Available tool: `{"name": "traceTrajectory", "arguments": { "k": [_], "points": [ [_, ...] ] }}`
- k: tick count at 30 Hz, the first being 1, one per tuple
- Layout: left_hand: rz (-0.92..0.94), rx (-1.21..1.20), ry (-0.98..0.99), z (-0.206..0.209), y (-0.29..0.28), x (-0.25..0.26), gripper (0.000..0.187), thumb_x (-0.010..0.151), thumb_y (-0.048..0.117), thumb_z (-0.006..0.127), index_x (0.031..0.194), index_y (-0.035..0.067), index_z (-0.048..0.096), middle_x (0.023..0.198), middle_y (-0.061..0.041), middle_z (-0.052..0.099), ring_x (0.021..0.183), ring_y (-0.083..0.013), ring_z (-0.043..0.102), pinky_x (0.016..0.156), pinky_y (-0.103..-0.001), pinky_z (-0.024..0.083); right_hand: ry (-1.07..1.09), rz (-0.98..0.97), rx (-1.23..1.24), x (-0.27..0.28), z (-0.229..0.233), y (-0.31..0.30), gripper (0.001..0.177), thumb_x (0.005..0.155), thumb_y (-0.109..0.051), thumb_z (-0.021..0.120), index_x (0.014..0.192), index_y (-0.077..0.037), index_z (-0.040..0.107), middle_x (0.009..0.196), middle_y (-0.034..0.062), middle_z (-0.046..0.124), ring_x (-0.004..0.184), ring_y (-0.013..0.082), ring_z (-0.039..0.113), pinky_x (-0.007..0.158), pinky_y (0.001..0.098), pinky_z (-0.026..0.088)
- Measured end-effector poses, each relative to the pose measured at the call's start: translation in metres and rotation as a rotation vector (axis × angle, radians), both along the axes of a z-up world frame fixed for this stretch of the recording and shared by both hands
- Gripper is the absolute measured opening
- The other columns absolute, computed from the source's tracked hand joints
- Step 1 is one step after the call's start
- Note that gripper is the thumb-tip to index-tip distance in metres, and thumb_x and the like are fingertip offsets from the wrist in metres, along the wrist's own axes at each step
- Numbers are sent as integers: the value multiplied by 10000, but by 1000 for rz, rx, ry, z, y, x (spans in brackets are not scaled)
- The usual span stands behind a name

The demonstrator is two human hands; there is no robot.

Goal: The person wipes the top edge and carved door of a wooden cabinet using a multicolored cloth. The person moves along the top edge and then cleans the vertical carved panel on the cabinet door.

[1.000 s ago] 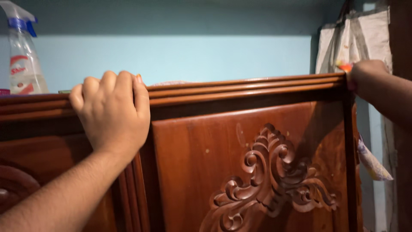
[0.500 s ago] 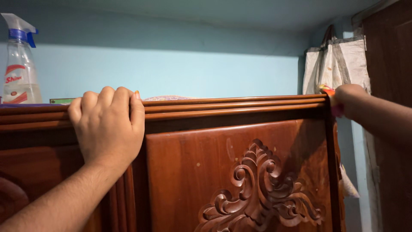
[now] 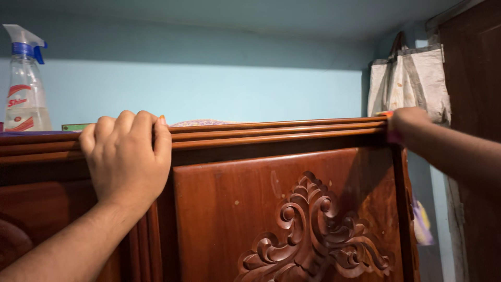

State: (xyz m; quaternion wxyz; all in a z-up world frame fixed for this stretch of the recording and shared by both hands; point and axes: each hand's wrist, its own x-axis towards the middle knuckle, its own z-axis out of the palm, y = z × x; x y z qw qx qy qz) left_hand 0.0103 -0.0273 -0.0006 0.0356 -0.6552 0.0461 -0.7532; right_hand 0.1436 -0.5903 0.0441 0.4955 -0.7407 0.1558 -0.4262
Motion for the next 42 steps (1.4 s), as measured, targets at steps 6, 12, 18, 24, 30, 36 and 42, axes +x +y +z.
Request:
{"name": "traceTrajectory", "arguments": {
  "k": [6,12,18,24,30,36,42],
  "points": [
    [-18,42,32,-2,1,-3,291,1126,297,483,1009,149,704,928,-2,644,992,-211,573,1087,-454,341,-51,36,183,4,16,-41,241,1032,-143,502,1189,27,569,983,188,598,731,240,623,506,366,484],
    [-175,137,168,10,-2,-15,304,1093,268,466,1015,116,718,947,-41,701,953,-240,634,1002,-471,403,-18,31,126,14,17,-18,223,1029,-115,492,1173,36,567,958,186,596,706,242,610,493,381,471],
    [-280,303,403,30,-28,-26,293,1001,360,543,1077,162,746,912,-57,721,902,-268,650,878,-462,450,-70,94,238,32,19,-44,205,1026,-88,481,1158,45,565,934,185,594,681,244,597,480,395,458],
    [-179,303,265,18,-37,-20,334,987,415,569,1073,122,705,942,-28,664,930,-230,606,890,-442,430,-88,177,222,35,17,-68,190,1023,-61,470,1142,53,563,909,183,592,656,246,584,468,410,445],
    [-212,272,230,15,-39,-16,324,965,410,596,1093,140,722,957,-16,670,967,-227,598,904,-445,404,181,-145,-4,-3,17,-6,262,934,-80,689,1134,87,659,966,215,664,758,270,673,561,383,518],
    [-236,202,254,16,-42,-17,325,941,428,632,1066,151,748,895,-7,674,951,-215,599,913,-431,401,43,-35,105,-15,12,-10,307,951,-89,660,1196,90,617,1047,233,654,851,310,687,637,419,555],
    [-148,159,280,15,-48,-19,319,937,462,638,1006,167,738,844,-7,652,898,-205,600,879,-433,408,-50,11,213,-11,9,-21,352,967,-98,631,1258,93,576,1129,251,643,945,349,700,713,456,592]
  ]
}}
